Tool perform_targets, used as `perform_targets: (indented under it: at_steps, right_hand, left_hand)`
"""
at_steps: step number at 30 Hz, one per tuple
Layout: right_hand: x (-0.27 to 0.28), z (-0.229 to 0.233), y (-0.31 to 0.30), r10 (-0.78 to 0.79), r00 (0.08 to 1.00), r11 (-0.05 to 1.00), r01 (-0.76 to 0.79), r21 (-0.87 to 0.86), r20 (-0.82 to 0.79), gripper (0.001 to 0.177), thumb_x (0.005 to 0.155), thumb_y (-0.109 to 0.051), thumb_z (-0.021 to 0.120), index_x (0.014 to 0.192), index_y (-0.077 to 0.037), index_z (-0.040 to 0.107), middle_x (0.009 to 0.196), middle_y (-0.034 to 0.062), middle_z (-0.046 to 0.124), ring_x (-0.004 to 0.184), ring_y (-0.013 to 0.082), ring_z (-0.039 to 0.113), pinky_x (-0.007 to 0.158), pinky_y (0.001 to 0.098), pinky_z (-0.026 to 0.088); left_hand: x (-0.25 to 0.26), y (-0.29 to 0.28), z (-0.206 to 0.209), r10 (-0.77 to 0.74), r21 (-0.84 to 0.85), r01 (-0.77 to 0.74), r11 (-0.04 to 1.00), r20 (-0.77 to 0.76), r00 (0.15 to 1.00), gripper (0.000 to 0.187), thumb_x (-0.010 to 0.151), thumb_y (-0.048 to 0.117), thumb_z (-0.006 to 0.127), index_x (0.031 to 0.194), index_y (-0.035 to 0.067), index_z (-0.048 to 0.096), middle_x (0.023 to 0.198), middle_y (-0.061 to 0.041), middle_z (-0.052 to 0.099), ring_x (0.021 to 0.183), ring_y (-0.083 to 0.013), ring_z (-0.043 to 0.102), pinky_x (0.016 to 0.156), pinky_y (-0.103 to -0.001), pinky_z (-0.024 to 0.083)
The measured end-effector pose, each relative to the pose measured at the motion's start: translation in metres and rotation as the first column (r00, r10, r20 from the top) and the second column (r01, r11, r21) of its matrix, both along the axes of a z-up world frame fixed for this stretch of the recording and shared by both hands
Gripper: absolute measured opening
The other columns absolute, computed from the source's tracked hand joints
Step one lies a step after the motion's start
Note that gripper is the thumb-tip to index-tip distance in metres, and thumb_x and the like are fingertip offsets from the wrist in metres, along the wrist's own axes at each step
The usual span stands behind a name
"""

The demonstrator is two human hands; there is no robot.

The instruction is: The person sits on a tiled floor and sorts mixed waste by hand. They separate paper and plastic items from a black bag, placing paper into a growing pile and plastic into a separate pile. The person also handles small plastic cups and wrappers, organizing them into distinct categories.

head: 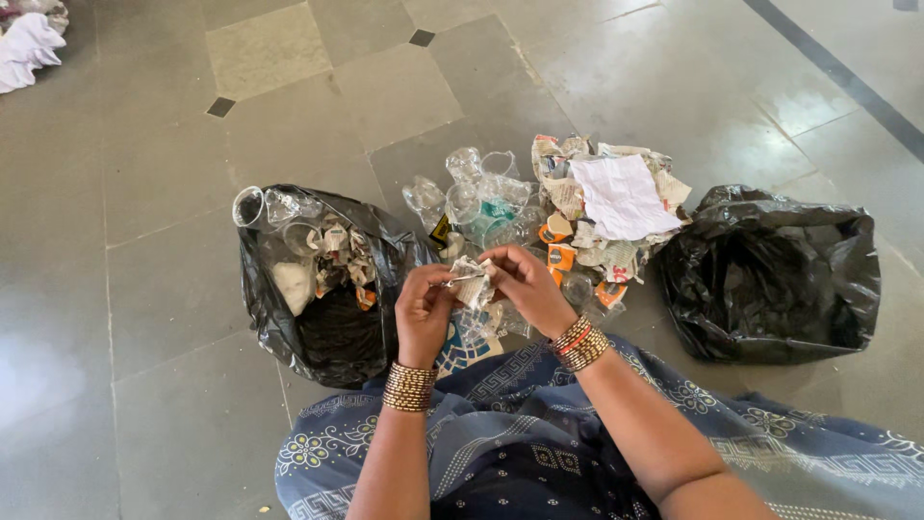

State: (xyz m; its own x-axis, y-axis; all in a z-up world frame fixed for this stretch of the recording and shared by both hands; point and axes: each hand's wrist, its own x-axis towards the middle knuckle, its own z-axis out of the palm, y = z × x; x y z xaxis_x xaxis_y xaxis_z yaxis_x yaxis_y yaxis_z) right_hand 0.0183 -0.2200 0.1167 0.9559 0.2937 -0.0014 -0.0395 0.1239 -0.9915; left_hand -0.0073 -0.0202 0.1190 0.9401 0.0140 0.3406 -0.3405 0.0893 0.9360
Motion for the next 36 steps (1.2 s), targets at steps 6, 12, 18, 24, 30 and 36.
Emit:
perform_targets:
  at_steps: [6,12,18,24,30,36]
  right_hand:
    - [-0.001,-0.009,-0.002,0.062,0.986,0.963,-0.018,0.270,-0.155,0.024,0.105,-0.023,0.063,0.111,0.000,0.067,0.090,-0.0005,0.066,0.080,0.0070,0.064,0.073,0.0257,0.058]
    - [-0.008,0.014,0.006,-0.011,0.998,0.991,0.019,-0.131,0.057,0.018,0.097,-0.019,0.064,0.102,-0.002,0.068,0.097,-0.0040,0.065,0.081,0.0070,0.067,0.071,0.0246,0.059]
    - [-0.015,0.020,0.008,-0.068,0.896,0.891,0.252,-0.377,0.439,0.013,0.099,-0.015,0.067,0.098,-0.002,0.067,0.090,0.0057,0.064,0.078,0.0145,0.062,0.069,0.0297,0.052]
    - [-0.012,0.025,0.004,-0.131,0.911,0.807,0.328,-0.492,0.391,0.013,0.098,-0.016,0.065,0.100,-0.004,0.067,0.076,0.0052,0.068,0.063,0.0180,0.063,0.059,0.0317,0.048]
    - [-0.007,0.027,-0.001,-0.155,0.842,0.760,0.436,-0.483,0.517,0.011,0.102,-0.014,0.062,0.105,-0.004,0.060,0.079,0.0128,0.067,0.062,0.0286,0.065,0.056,0.0367,0.047]
    - [-0.014,0.030,0.000,-0.128,0.871,0.735,0.404,-0.544,0.474,0.014,0.105,-0.021,0.057,0.112,-0.008,0.056,0.077,0.0134,0.068,0.066,0.0321,0.069,0.057,0.0401,0.049]
  left_hand:
    - [0.006,0.011,-0.031,-0.211,-0.327,0.132,0.936,-0.220,0.952,0.017,0.104,0.011,0.062,0.116,0.001,0.069,0.111,-0.005,0.071,0.093,-0.0088,0.064,0.081,-0.025,0.054]
    - [0.010,0.012,-0.038,-0.166,-0.194,0.107,0.975,-0.320,0.933,0.025,0.096,0.014,0.066,0.118,0.004,0.065,0.102,0.000,0.072,0.089,-0.0049,0.067,0.080,-0.022,0.055]
    - [0.009,-0.008,-0.044,-0.022,-0.038,0.010,0.999,-0.320,0.947,0.021,0.094,0.010,0.076,0.111,0.003,0.067,0.088,0.002,0.067,0.072,-0.0031,0.057,0.062,-0.020,0.048]
    - [0.008,-0.009,-0.044,-0.135,-0.081,0.123,0.989,-0.168,0.977,0.015,0.098,0.004,0.073,0.111,0.001,0.065,0.114,-0.002,0.065,0.085,-0.0027,0.060,0.072,-0.020,0.052]
    - [0.006,-0.015,-0.030,-0.030,0.024,0.033,0.999,-0.103,0.994,0.022,0.090,-0.002,0.074,0.108,0.000,0.063,0.123,-0.007,0.063,0.071,-0.0060,0.063,0.056,-0.023,0.056]
    - [0.002,-0.021,-0.025,-0.133,-0.143,0.104,0.984,-0.212,0.968,0.025,0.096,0.002,0.067,0.120,0.001,0.061,0.113,-0.006,0.067,0.091,-0.0092,0.072,0.081,-0.027,0.062]
